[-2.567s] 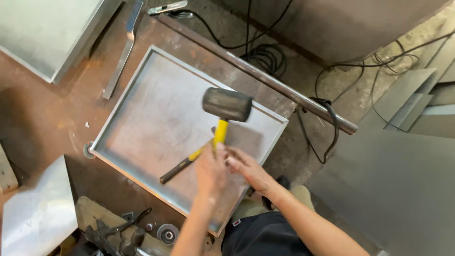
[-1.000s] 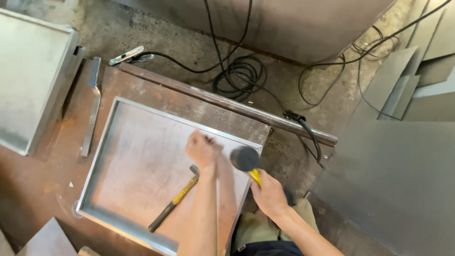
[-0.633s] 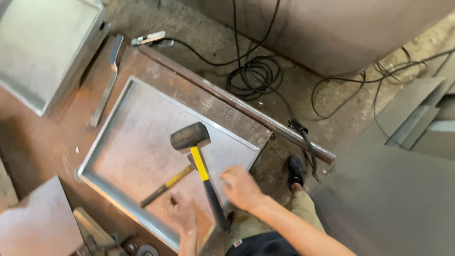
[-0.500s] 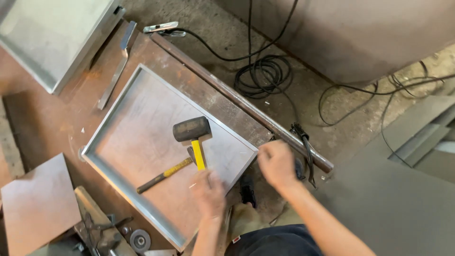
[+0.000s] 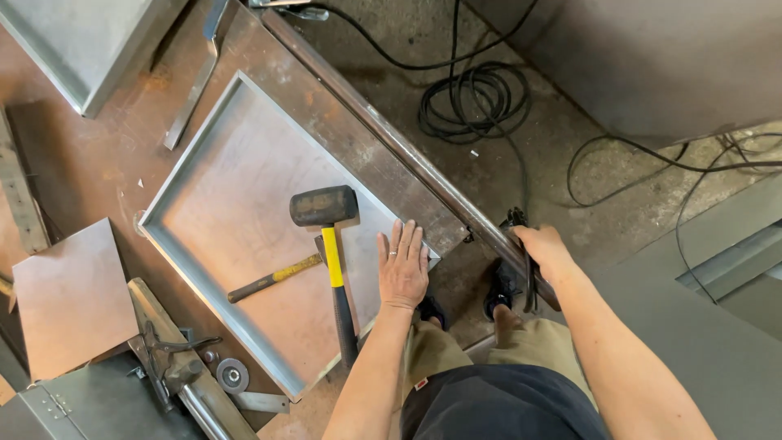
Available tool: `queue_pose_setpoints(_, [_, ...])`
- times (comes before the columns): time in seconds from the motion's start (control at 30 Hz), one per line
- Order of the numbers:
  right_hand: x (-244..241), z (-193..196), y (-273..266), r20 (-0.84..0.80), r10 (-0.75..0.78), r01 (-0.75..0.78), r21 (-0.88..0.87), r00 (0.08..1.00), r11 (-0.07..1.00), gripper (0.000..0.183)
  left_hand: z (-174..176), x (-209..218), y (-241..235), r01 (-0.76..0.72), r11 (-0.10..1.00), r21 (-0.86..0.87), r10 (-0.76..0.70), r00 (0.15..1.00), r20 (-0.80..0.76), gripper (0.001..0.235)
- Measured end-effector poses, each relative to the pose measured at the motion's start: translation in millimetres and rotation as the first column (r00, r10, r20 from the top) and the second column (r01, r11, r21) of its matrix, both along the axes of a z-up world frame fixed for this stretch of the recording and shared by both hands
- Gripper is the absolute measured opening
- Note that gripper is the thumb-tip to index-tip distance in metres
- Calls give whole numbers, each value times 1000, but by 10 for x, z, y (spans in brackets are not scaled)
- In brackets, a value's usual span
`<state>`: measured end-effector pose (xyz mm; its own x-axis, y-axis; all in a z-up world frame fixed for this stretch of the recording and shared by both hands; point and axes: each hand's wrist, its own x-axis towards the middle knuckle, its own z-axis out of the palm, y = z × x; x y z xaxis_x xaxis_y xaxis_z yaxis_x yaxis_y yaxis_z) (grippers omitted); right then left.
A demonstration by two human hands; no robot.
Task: Fabricating and finishing a metal tray by hammering, welding, and grinding.
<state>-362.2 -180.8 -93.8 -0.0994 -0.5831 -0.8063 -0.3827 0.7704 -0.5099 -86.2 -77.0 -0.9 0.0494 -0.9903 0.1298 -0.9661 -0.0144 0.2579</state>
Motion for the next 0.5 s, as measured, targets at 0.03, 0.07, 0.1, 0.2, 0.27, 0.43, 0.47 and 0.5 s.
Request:
queue_pose_setpoints(0.03, [-40,-76,-23,21,-51,50,47,998,998,52,12,-3,-21,3,1000,-3,-3,1000,-19,42])
queue_pose_setpoints(0.07, [-76,-150,-43,39,-102,98,95,994,991,48,26,-1,-40,7,1000,-7,-7,999,-38,41])
queue_pose_setpoints(0.1, [-125,-263,-43,35,-92,88,103,995,991,48,47,-3,-46,-4,1000,2,4,999,-41,41])
queue_pose_setpoints(0.2, [-237,-483,4,284,-358,282,274,889,919,30,110,12,-51,12,1000,17,-11,996,-84,38])
queue_pose_setpoints(0.27, [-269,-500,-1,342,-497,394,328,798,859,20,110,32,-67,23,999,23,-21,996,-89,41])
queue_pose_setpoints(0.43, [-369,-252,65,359,-415,415,82,836,906,17,112,25,-86,10,1000,1,-10,996,-91,42])
queue_pose_setpoints(0.47, [-371,-195,99,374,-411,431,33,832,902,15,160,26,-76,24,1000,18,-23,996,-86,45])
queue_pose_setpoints(0.5, [-367,-165,77,378,-401,426,17,835,904,15,126,3,-80,20,1000,2,-20,996,-89,45])
